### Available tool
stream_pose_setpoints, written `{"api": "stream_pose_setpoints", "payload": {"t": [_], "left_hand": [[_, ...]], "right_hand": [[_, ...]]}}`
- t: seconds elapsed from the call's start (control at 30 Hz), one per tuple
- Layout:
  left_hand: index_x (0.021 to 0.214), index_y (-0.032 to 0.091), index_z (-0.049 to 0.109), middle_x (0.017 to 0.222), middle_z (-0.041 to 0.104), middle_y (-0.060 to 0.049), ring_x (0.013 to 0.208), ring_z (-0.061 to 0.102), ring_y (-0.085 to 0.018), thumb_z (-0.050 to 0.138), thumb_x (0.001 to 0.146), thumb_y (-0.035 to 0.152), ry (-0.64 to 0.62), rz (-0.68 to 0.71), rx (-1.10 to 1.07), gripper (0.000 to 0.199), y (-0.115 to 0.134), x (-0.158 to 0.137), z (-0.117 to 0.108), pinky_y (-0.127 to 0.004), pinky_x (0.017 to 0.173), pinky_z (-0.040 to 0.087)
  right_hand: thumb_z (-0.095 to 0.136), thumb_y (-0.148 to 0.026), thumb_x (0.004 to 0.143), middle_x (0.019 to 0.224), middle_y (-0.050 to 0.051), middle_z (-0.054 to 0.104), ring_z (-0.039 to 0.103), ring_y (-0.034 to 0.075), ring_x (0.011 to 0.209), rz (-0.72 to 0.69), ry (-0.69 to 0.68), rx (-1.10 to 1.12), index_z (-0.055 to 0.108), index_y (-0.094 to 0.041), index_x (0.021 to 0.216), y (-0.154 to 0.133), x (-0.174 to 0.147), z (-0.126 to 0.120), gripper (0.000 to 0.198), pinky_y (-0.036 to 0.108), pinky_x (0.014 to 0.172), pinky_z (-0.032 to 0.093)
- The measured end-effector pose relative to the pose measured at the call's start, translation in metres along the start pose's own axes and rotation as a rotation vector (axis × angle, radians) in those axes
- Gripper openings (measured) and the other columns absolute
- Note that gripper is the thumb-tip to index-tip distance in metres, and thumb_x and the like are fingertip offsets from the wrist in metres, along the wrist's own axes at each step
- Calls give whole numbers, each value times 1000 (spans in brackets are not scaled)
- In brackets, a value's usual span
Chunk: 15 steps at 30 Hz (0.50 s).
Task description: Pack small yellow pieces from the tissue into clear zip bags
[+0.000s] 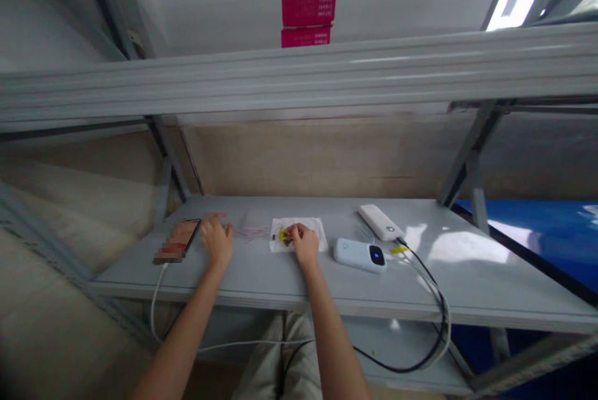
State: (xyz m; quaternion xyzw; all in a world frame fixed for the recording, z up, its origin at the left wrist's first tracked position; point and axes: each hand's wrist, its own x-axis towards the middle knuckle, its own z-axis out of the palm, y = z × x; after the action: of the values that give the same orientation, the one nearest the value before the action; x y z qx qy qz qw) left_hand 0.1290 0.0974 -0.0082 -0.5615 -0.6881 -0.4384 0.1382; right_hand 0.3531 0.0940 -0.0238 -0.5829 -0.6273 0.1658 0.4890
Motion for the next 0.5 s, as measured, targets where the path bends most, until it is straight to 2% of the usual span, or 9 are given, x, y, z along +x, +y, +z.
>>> {"api": "stream_pose_setpoints", "payload": {"t": [0.13,0.23,0.37,0.43,0.5], "left_hand": [[101,18,59,112,58,-12,111,50,-24,42,74,10,-353,300,97,33,-65,7,-37,-39,96,37],[95,18,63,104,64,-11,101,58,-23,42,71,4,-560,341,170,35,-91,9,-53,-34,88,44],[91,14,65,94,66,-15,91,62,-25,38,75,3,-632,403,329,33,-87,6,-59,-34,79,46],[88,14,66,88,66,-15,86,63,-26,38,76,3,-622,417,369,32,-80,3,-57,-35,77,47],[83,15,66,82,67,-14,82,63,-25,39,76,4,-580,375,314,30,-75,1,-53,-36,75,48]], "right_hand": [[34,-33,83,66,3,67,58,14,58,-11,-27,-31,67,-18,76,-1,1,1,37,22,58,39],[35,-33,83,66,3,68,58,14,58,-5,-43,-56,67,-18,74,-1,1,2,37,22,57,38],[35,-32,83,68,4,68,59,15,59,-7,-36,-48,68,-18,75,0,0,2,37,23,57,38],[35,-32,82,68,4,68,59,15,59,-8,-29,-38,68,-17,78,1,0,2,36,23,57,39],[34,-32,82,69,4,68,59,15,59,-5,-18,-28,68,-17,79,2,0,2,37,23,58,39]]}}
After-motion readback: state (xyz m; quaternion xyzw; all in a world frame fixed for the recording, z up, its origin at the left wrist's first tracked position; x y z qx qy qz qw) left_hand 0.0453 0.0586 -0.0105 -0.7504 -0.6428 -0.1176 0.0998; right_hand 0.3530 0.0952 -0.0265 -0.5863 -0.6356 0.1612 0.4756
